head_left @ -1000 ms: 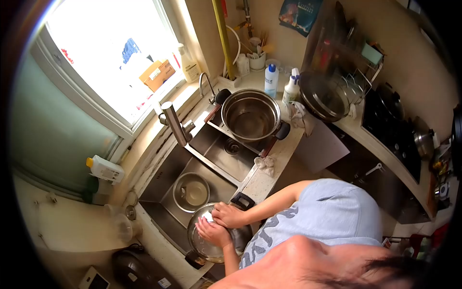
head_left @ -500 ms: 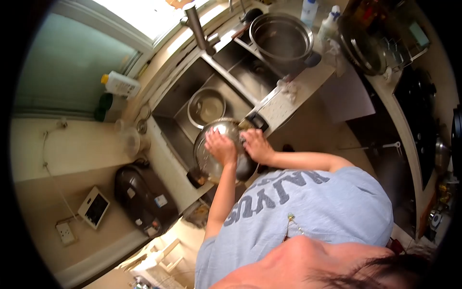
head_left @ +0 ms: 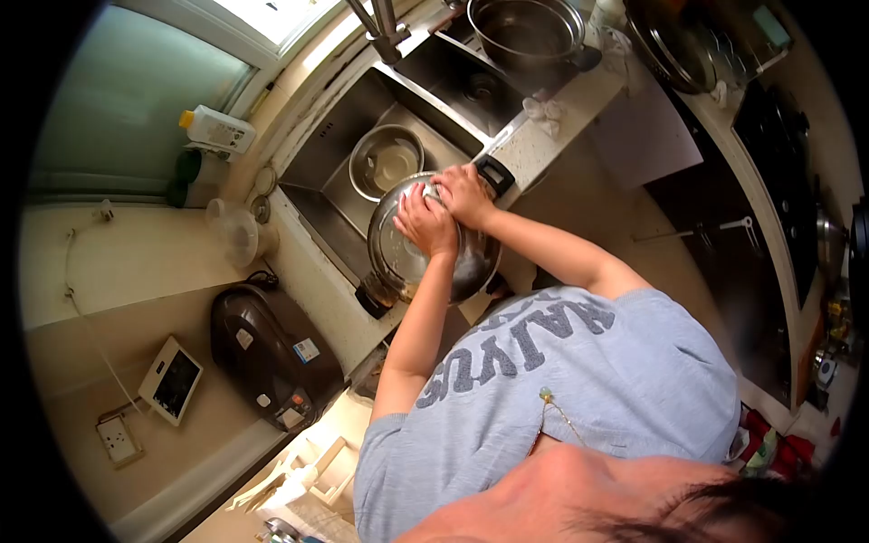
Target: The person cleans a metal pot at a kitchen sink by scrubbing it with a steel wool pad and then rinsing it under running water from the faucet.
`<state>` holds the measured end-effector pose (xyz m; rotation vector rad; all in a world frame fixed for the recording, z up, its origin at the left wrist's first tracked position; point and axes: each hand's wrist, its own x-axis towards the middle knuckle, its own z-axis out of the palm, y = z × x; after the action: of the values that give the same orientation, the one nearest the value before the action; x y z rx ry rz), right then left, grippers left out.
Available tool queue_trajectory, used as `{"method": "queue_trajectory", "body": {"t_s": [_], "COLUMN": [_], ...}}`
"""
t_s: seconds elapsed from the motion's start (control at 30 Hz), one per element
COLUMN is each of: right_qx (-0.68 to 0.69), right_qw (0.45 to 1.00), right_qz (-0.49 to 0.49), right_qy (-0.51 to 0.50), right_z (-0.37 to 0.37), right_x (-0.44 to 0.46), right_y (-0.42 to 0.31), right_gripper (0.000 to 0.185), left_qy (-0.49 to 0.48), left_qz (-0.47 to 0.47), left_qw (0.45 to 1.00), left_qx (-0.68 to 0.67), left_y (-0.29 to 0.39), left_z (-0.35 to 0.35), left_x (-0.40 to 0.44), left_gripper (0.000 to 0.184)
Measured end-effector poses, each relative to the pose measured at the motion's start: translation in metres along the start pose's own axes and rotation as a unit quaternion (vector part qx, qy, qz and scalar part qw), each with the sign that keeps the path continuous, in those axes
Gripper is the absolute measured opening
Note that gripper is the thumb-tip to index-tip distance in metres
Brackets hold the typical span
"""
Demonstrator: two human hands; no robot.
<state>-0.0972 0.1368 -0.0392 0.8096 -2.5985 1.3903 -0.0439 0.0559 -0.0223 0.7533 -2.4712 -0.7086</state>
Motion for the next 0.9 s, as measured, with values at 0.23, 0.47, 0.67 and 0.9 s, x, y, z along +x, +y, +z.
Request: {"method": "queue_trajectory", "body": {"t_s": [0.23, 0.47, 0.67, 0.9], "right_qx": [-0.11, -0.024, -0.044, -0.012], "right_qw": [0.983, 0.994, 0.997, 0.998], "right_qz": [-0.019, -0.022, -0.054, -0.045], "right_qy": [0.143, 0.106, 0.022, 0.039], "right_z": [0.003, -0.008, -0.032, -0.04], "right_x": [-0.052, -0.071, -0.037, -0.051], "right_y": [-0.027, -0.004, 0.013, -0.023], "right_gripper": [0.021, 0.029, 0.033, 0.028], "left_qy": [-0.017, -0.08, -0.175, -0.166], "left_qz": [-0.015, 0.035, 0.164, 0.2], "left_qw": [0.999, 0.996, 0.971, 0.931], "left_qx": [-0.04, 0.017, 0.019, 0.255], "left_y": [0.005, 0.005, -0.012, -0.008], "left_z": [-0.004, -0.004, -0.027, -0.023], "left_x": [0.001, 0.001, -0.014, -0.047], "left_gripper": [0.027, 0.026, 0.06, 0.069]}}
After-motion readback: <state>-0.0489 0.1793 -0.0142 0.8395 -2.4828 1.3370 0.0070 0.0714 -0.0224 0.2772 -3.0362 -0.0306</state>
